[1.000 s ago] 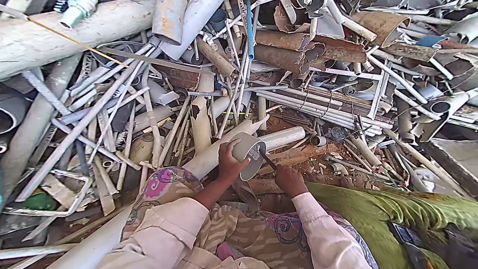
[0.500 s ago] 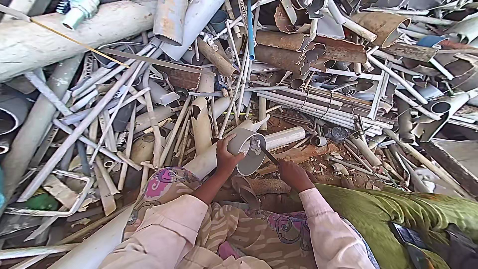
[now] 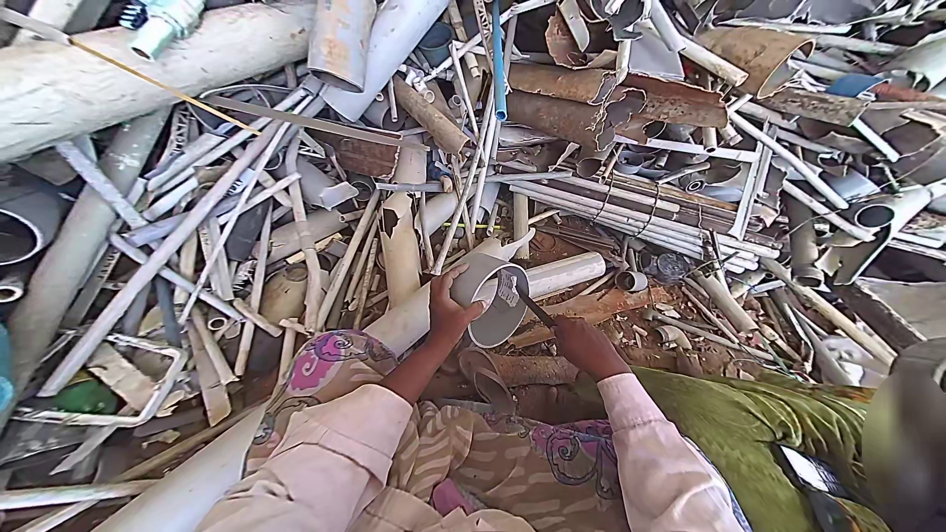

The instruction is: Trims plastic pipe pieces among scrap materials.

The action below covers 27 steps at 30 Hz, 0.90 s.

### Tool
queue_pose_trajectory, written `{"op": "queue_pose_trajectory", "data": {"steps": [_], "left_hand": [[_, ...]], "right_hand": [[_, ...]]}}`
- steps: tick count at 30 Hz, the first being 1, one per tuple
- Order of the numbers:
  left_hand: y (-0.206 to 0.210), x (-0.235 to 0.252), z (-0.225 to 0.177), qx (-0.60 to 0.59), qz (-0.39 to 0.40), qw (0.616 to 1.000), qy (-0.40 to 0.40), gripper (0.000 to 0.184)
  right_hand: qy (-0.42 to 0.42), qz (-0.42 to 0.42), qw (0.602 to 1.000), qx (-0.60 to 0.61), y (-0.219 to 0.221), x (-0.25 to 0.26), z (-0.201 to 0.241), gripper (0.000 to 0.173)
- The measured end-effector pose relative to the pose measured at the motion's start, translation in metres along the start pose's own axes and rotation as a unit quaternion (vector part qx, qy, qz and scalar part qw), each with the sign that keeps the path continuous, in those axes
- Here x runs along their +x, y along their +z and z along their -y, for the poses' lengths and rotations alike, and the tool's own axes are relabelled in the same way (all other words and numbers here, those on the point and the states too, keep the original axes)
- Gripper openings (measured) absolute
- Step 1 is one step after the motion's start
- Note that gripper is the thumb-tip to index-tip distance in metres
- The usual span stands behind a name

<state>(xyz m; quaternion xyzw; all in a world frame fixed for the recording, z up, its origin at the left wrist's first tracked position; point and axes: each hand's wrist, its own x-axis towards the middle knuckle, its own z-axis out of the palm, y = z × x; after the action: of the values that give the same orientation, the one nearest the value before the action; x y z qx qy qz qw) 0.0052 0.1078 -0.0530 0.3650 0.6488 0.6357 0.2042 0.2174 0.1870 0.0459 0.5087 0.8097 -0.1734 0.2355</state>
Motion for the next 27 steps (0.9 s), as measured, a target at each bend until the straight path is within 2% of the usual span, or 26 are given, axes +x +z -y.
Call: {"op": "queue_pose_trajectory", "data": {"steps": [20,24,26,27], "left_hand": [[0.0,0.002,0.004,-0.017,0.004,1.0,0.01,0.078],[0.001,0.002,0.002,-0.014,0.0,1.0,0.013,0.076],[0.0,0.002,0.0,-0.005,-0.004,1.0,0.012,0.074],[0.0,0.002,-0.001,-0.002,-0.005,1.0,0.007,0.073]], "right_hand": [[-0.021,-0.003,1.0,-0.01,-0.003,-0.001,-0.008,0.036],[-0.005,0.006,1.0,-0.003,-0.003,0.002,-0.007,0.037],[-0.039,-0.049,0.998,-0.02,0.003,-0.009,-0.008,0.039],[-0.1,-0.166,0.98,-0.052,0.012,-0.027,-0.008,0.041]]}}
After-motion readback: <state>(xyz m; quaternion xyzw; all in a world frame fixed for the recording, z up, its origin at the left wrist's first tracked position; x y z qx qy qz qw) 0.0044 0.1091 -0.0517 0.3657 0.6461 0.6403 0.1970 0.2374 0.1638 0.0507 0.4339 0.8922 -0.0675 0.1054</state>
